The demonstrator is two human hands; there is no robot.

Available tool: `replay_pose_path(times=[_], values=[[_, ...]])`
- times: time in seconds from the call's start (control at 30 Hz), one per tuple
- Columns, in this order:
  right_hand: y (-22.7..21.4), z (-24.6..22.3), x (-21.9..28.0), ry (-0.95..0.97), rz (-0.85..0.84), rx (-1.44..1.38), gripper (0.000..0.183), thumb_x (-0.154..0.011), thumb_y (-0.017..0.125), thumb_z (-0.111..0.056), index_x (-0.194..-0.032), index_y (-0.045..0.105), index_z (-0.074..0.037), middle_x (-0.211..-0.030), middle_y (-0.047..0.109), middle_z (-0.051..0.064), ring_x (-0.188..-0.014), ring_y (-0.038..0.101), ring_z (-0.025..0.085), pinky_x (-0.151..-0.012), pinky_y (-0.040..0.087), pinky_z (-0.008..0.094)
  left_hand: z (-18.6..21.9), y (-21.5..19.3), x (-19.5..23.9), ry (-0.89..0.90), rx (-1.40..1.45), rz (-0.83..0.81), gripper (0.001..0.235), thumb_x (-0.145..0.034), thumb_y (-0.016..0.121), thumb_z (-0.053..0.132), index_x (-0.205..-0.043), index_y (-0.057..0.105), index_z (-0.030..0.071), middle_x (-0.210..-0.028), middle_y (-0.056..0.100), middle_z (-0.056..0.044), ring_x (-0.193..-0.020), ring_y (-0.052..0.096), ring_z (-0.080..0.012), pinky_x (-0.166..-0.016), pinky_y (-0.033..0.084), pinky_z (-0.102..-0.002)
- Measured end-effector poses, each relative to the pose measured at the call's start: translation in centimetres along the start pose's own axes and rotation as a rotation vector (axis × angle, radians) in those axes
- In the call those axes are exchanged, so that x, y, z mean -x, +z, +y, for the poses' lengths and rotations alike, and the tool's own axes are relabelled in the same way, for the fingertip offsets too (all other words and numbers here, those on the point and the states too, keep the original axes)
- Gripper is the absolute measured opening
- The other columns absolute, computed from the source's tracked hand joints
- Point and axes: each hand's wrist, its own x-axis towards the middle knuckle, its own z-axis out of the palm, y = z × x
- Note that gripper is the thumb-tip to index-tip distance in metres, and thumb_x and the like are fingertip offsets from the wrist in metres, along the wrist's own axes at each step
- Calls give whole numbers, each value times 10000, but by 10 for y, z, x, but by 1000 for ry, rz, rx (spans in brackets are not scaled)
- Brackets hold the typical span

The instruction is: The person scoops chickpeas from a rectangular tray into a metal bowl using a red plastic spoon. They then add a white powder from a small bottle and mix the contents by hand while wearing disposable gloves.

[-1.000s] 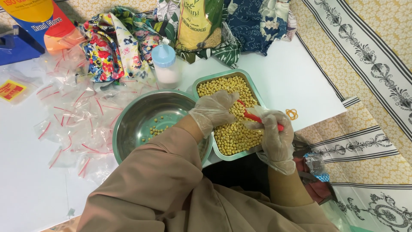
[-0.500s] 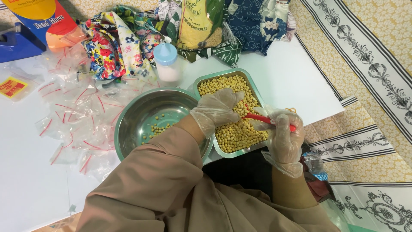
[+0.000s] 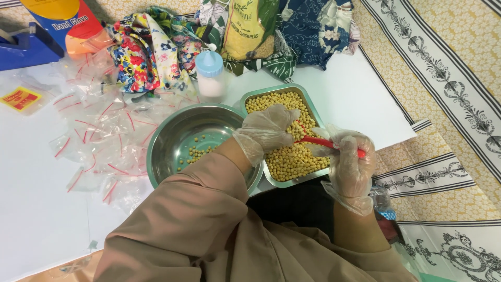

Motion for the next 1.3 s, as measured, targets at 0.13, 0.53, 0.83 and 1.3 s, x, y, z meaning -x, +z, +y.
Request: replay_pose_path(times=[0.13, 0.53, 0.83, 1.3], values=[[7, -9, 0, 75, -47, -58, 207, -1084, 562, -203, -942, 516, -59, -874, 601, 130, -727, 704, 217, -538, 661, 321, -12, -14, 13, 28, 3, 35, 587, -765, 712, 343, -1291, 660, 87, -1106, 707, -121, -1043, 724, -340, -904, 592, -434], [85, -24, 38, 10, -290, -68, 179, -996, 607, -86, -884, 567, 47, -947, 653, 287, -759, 734, 426, -587, 671, 480, -68, -48, 115, -135, 49, 147, 666, -768, 756, 434, -1329, 644, 93, -1229, 720, -143, -1227, 650, -349, -1069, 475, -455], [111, -30, 58, -364, -715, 147, 185, -897, 720, -30, -1056, 695, 63, -1198, 696, 292, -1098, 712, 486, -864, 638, 532, -119, -46, 158, -123, -165, 253, 765, -832, 572, 731, -1475, 557, 315, -1340, 677, -8, -1234, 637, -285, -1019, 507, -506], [-26, -14, 42, -539, -368, 620, 187, -939, 687, -109, -1052, 692, 40, -1132, 696, 269, -995, 695, 418, -896, 569, 474, -65, -2, 118, 304, -356, 412, 634, -809, 667, 638, -1288, 658, 223, -1059, 687, -39, -953, 723, -287, -803, 609, -436]])
